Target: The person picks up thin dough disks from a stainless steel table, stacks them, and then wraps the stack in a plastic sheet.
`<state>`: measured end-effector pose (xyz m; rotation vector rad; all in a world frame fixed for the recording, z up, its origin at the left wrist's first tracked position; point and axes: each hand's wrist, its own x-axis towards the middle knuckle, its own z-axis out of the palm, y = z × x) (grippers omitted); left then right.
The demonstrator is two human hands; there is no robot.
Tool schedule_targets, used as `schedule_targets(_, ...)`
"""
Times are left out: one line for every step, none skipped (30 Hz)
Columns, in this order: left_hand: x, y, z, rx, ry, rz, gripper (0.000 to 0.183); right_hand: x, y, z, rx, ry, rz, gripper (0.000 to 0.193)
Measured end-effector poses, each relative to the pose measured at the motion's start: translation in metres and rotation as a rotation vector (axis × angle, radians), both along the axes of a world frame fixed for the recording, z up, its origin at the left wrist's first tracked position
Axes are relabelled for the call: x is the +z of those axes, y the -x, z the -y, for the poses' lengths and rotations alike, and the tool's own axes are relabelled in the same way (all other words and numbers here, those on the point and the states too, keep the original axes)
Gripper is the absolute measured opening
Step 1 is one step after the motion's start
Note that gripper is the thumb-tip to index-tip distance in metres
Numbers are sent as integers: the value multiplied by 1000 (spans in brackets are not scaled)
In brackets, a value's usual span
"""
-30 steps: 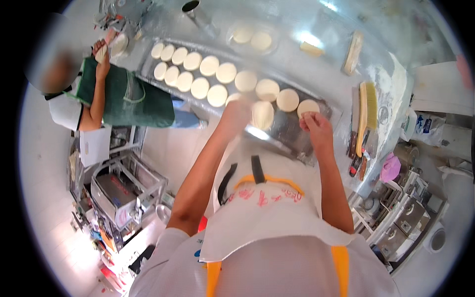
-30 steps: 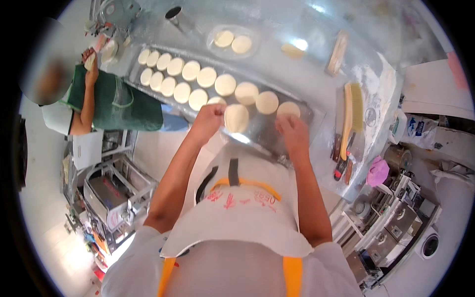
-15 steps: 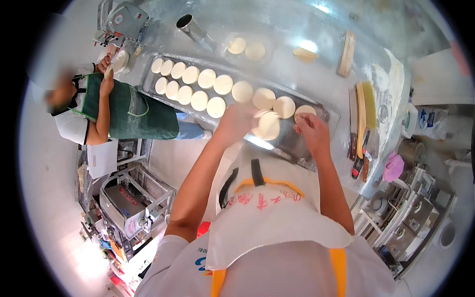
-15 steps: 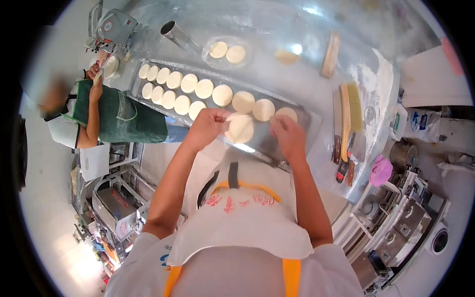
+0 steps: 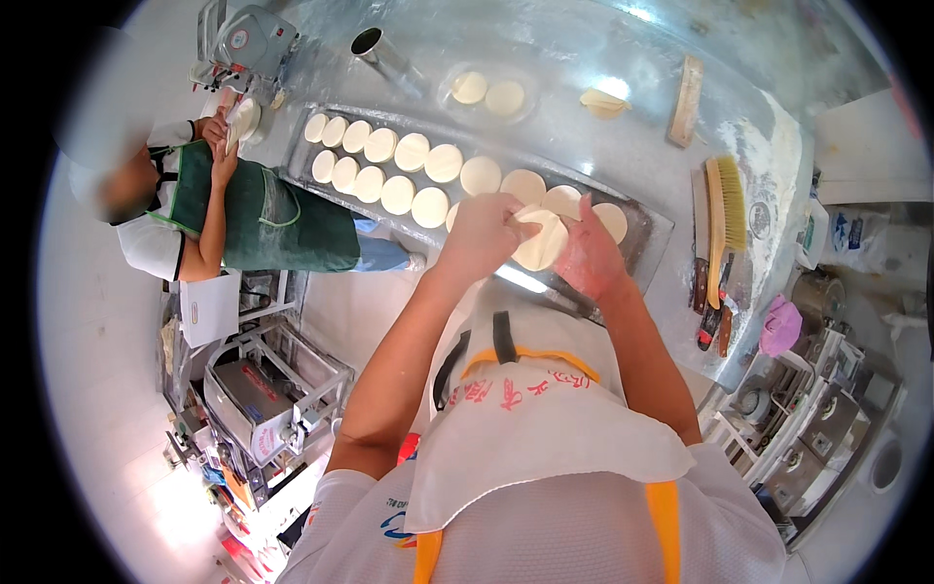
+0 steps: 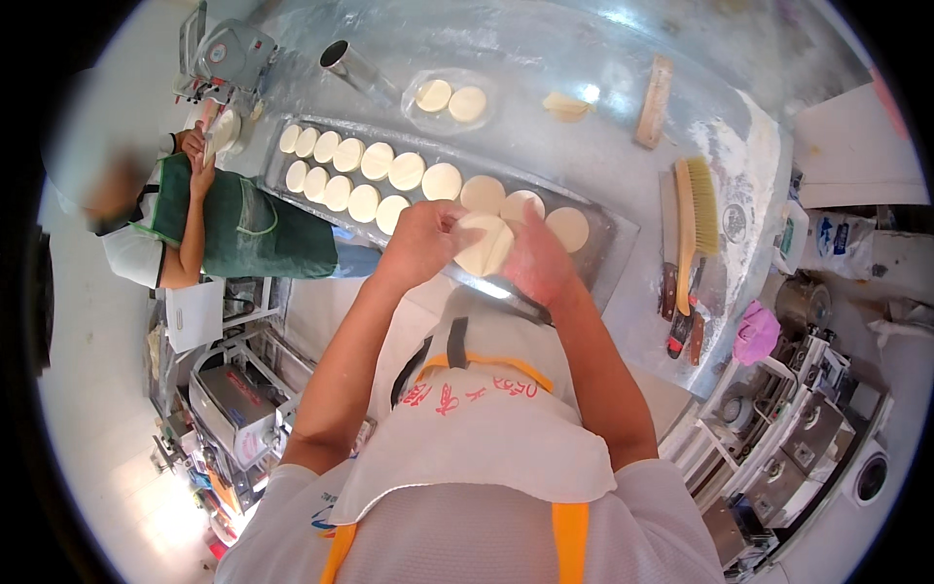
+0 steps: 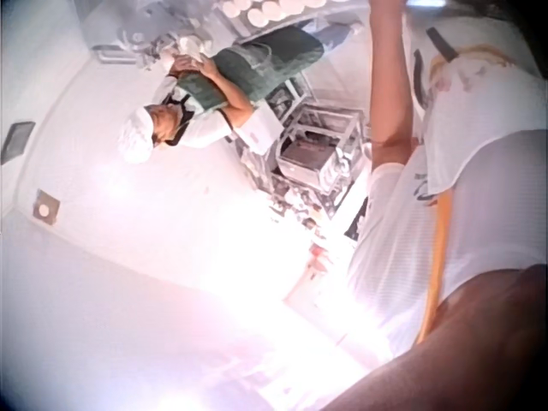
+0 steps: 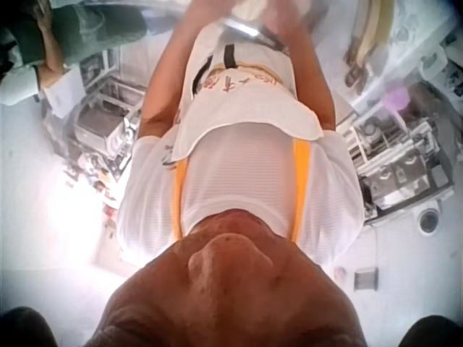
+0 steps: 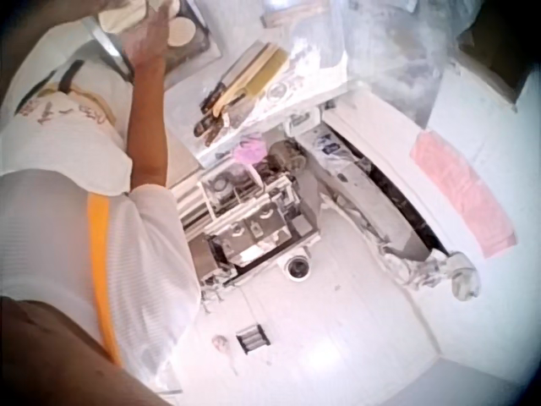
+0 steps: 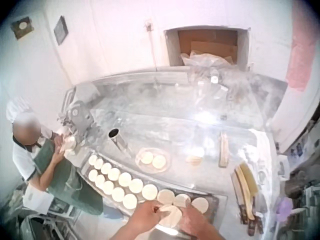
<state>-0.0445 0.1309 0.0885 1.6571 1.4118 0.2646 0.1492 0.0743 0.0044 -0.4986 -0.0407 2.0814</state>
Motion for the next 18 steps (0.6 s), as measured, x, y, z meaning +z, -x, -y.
schedule_targets(-1,0,2,9,-5,-7,28,-18,0,6,-9,-100,89,51)
schedule_targets(-3,1,3,24,-12,-15,28,-20,1,8,-11,-204,177,50)
schedule_targets(-4,2,5,39,-20,-23,28,-21,0,9,20,-202,278,48)
schedule_targets(-5,3,6,55,-7,-2,29,-21,-3,9,50,-200,379,46)
schedule_targets(-3,6,8,73,7,22,30,-14,-5,9,84,-199,484,45)
schedule_targets(-2,8,10,91,21,46,31,-8,-9,9,95,-225,568,44)
schedule_targets(-2,11,11,217,150,231,31,-2,-15,9,106,-251,652,44)
schedule_targets(0,14,13,347,278,420,31,7,-23,9,124,-279,738,43)
schedule_targets(0,20,14,477,402,608,31,22,-30,10,82,-291,685,42)
schedule_targets(-7,30,16,450,295,504,32,39,-37,11,40,-302,632,41)
schedule_targets(-19,45,18,421,192,401,33,52,-43,12,-1,-310,581,41)
schedule_targets(-31,54,20,383,94,301,34,56,-49,9,46,-301,833,40)
schedule_targets(-40,63,24,311,16,108,34,58,-54,2,96,-290,1085,40)
schedule_targets(-46,70,30,238,-65,-84,34,58,-60,-5,148,-280,1336,41)
schedule_targets(-53,73,37,165,-145,-277,34,51,-68,-6,112,-342,1406,37)
schedule_targets(-61,72,45,176,-133,-263,34,51,-77,-4,121,-327,1386,37)
schedule_targets(-64,73,56,190,-115,-260,35,56,-80,1,137,-309,1356,37)
schedule_targets(-69,74,65,204,-97,-257,35,58,-81,4,152,-289,1326,38)
